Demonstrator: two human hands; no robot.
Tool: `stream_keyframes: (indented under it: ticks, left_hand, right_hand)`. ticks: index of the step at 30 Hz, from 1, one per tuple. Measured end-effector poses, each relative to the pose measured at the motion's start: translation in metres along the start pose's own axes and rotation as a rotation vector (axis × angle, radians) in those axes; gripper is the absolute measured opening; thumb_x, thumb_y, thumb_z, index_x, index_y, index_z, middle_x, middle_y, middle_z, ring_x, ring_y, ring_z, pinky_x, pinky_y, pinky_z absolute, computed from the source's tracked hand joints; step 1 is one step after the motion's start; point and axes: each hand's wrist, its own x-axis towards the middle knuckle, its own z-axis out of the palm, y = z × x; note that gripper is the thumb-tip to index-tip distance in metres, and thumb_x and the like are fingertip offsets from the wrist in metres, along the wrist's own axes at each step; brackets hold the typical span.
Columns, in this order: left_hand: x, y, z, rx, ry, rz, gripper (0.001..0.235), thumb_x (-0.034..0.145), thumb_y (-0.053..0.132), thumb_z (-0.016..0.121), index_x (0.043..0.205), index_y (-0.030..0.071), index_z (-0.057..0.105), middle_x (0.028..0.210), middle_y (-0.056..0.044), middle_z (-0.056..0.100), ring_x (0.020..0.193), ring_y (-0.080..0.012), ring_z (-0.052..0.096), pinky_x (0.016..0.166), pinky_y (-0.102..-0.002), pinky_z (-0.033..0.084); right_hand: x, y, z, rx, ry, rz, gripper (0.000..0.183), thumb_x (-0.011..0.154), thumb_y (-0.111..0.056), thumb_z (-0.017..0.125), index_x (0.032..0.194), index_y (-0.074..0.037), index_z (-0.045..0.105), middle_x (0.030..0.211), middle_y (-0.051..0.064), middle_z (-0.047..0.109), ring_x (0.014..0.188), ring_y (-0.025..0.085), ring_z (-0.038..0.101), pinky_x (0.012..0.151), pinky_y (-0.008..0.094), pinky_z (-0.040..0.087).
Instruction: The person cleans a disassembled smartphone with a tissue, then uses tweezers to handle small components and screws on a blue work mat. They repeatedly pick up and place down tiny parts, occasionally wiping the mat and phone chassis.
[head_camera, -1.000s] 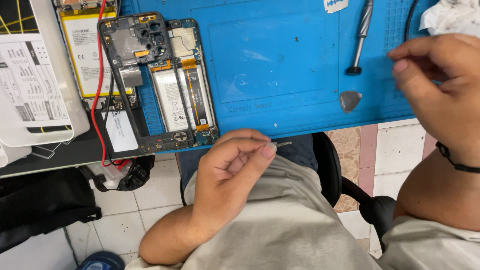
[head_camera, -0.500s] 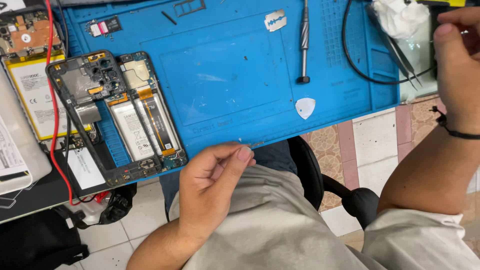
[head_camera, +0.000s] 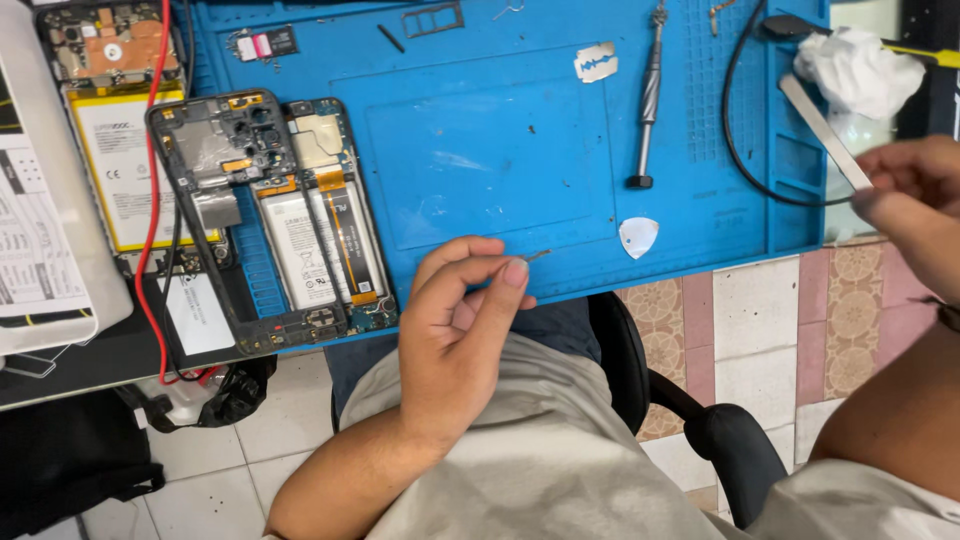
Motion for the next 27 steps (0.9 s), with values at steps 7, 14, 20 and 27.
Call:
stream_keyframes:
  ticks: [7, 14, 20, 27]
  left_hand:
    - [0.0, -0.003, 0.001, -0.047, -0.036, 0.017, 0.014, 0.105, 0.003, 0.065, 0.114, -0.008, 0.065, 0.129, -0.012, 0.054, 0.104, -0.0158, 0.065, 0.091, -0.031, 0.062]
    - [-0.035, 0.021, -0.008, -0.116, -0.063, 0.029, 0.015, 0.107, -0.005, 0.062, 0.122, -0.007, 0.063, 0.119, -0.012, 0.064, 0.1, -0.0147, 0.065, 0.09, -0.028, 0.056]
    - [-0.048, 0.017, -0.031, -0.109, -0.042, -0.008, 0.015, 0.106, -0.007, 0.062, 0.121, -0.007, 0.064, 0.118, -0.013, 0.065, 0.101, -0.0163, 0.065, 0.09, -0.029, 0.054]
    - [-0.052, 0.022, -0.038, 0.1, -0.118, 0.052, 0.012, 0.101, -0.006, 0.068, 0.113, -0.005, 0.068, 0.112, -0.013, 0.066, 0.098, -0.0167, 0.066, 0.087, -0.029, 0.054]
  right_hand:
    - [-0.028, 0.139, -0.047, 1.035, -0.23, 0.186, 0.021, 0.114, -0.013, 0.061, 0.114, 0.008, 0.059, 0.086, 0.015, 0.054, 0.072, 0.021, 0.054, 0.065, 0.032, 0.045]
    - [-0.043, -0.026, 0.043, 1.313, -0.053, -0.021, 0.016, 0.105, -0.003, 0.066, 0.119, -0.002, 0.058, 0.107, 0.015, 0.064, 0.101, 0.027, 0.069, 0.088, 0.044, 0.058]
    - [-0.042, -0.187, 0.134, 1.003, 0.017, -0.138, 0.03, 0.097, 0.011, 0.072, 0.118, -0.001, 0.055, 0.109, 0.021, 0.067, 0.103, 0.03, 0.073, 0.093, 0.048, 0.063]
    - [-0.045, -0.197, 0.16, 0.822, 0.089, -0.194, 0.031, 0.1, 0.012, 0.075, 0.11, -0.001, 0.049, 0.107, 0.024, 0.069, 0.094, 0.027, 0.074, 0.086, 0.043, 0.064]
